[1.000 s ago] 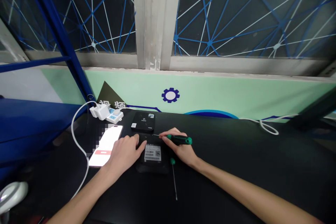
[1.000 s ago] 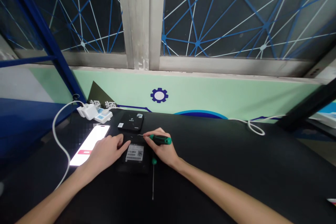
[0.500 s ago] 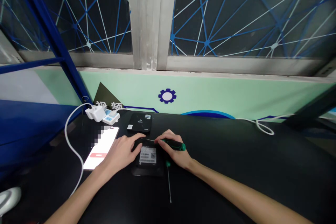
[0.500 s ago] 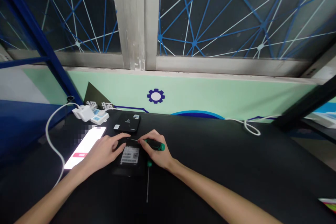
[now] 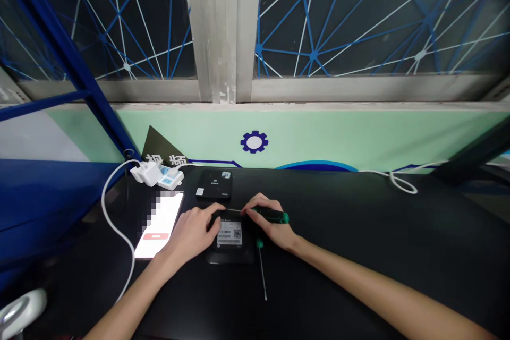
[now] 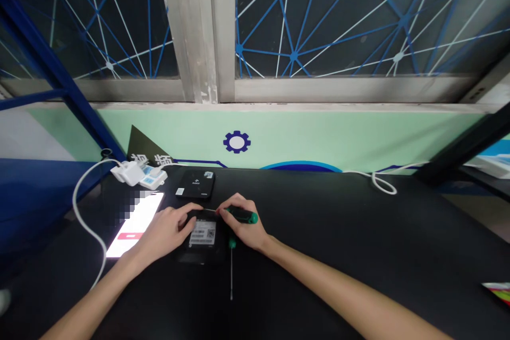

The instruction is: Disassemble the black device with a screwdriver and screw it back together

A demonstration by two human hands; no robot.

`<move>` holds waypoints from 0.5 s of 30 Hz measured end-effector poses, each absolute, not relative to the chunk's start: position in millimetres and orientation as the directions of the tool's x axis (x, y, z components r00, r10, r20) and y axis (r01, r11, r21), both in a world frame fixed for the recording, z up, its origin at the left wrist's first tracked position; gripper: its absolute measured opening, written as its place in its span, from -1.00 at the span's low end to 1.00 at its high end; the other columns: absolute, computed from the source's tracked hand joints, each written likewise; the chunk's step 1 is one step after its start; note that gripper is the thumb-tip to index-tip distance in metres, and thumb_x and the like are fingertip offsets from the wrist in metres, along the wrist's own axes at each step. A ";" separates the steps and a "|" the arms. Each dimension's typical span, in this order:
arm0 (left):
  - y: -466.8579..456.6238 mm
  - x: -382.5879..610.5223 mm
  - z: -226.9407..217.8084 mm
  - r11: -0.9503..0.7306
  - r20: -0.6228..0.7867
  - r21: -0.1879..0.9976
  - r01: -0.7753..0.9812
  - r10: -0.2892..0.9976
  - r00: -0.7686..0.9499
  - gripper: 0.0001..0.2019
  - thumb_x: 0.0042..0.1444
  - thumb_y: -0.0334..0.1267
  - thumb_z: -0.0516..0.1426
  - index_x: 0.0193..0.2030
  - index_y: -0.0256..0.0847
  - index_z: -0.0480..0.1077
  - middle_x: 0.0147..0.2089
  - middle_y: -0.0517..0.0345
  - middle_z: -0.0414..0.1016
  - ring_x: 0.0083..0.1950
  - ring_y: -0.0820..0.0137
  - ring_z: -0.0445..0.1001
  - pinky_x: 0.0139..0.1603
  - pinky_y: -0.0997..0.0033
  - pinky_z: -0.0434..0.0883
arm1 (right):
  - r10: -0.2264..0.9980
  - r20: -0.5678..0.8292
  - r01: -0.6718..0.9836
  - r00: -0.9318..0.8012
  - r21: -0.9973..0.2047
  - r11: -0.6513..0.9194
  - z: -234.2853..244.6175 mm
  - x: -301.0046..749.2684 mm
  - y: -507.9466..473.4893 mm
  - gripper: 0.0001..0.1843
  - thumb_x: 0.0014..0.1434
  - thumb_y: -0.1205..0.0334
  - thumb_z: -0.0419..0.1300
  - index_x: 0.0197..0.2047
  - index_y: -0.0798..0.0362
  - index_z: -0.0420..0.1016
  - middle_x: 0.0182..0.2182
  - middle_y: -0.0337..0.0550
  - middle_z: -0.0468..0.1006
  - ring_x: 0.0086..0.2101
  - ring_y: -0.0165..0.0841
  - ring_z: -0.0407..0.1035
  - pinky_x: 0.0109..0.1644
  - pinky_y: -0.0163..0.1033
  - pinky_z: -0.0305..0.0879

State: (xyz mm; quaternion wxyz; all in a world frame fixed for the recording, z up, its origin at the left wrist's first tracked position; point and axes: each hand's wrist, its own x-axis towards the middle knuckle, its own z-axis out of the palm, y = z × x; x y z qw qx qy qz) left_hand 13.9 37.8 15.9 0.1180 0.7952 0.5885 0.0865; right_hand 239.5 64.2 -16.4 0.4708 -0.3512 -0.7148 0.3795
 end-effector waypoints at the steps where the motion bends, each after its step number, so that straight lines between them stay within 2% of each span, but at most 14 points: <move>1: 37.9 14.3 15.2 -0.258 0.000 0.270 0.928 0.963 0.268 -0.69 0.31 -0.15 -0.06 0.11 -0.01 0.35 -0.55 0.31 0.38 -0.44 0.29 0.48 -0.43 0.41 0.16 | 0.868 0.404 0.136 -0.289 -0.880 0.455 -16.2 240.0 64.3 -0.73 0.27 0.04 0.21 -0.35 0.00 0.61 -0.36 -0.11 0.58 -0.29 -0.25 0.44 -0.12 -0.12 0.36; 7: 38.7 12.8 14.5 -0.011 -0.041 0.146 0.989 0.999 0.017 -0.67 0.20 0.07 0.00 -0.10 -0.13 0.28 -0.44 0.15 0.47 -0.32 0.13 0.54 -0.39 0.33 0.21 | 0.941 0.290 -0.011 -0.176 -0.956 0.293 -13.7 240.3 64.6 -0.68 0.20 -0.05 0.26 -0.42 0.00 0.43 -0.42 -0.16 0.57 -0.35 -0.26 0.45 -0.25 -0.19 0.36; 12: 37.4 12.3 20.0 -0.008 -0.126 0.164 0.987 0.992 0.029 -0.77 0.13 0.00 0.02 -0.32 -0.10 0.29 -0.41 0.12 0.50 -0.28 0.10 0.53 -0.37 0.30 0.21 | 0.968 0.222 -0.089 -0.120 -0.973 0.212 -18.3 242.4 67.0 -0.69 0.20 -0.01 0.26 -0.43 0.01 0.38 -0.42 -0.18 0.57 -0.35 -0.28 0.45 -0.25 -0.23 0.32; 15: 36.3 14.1 22.2 -0.020 -0.138 0.178 0.984 0.989 0.045 -0.81 0.11 -0.05 0.03 -0.35 -0.10 0.30 -0.41 0.13 0.50 -0.31 0.13 0.52 -0.37 0.31 0.22 | 0.971 0.212 -0.097 -0.109 -0.975 0.202 -21.0 244.8 68.5 -0.70 0.21 -0.01 0.25 -0.42 0.00 0.38 -0.44 -0.20 0.56 -0.36 -0.27 0.44 -0.26 -0.23 0.32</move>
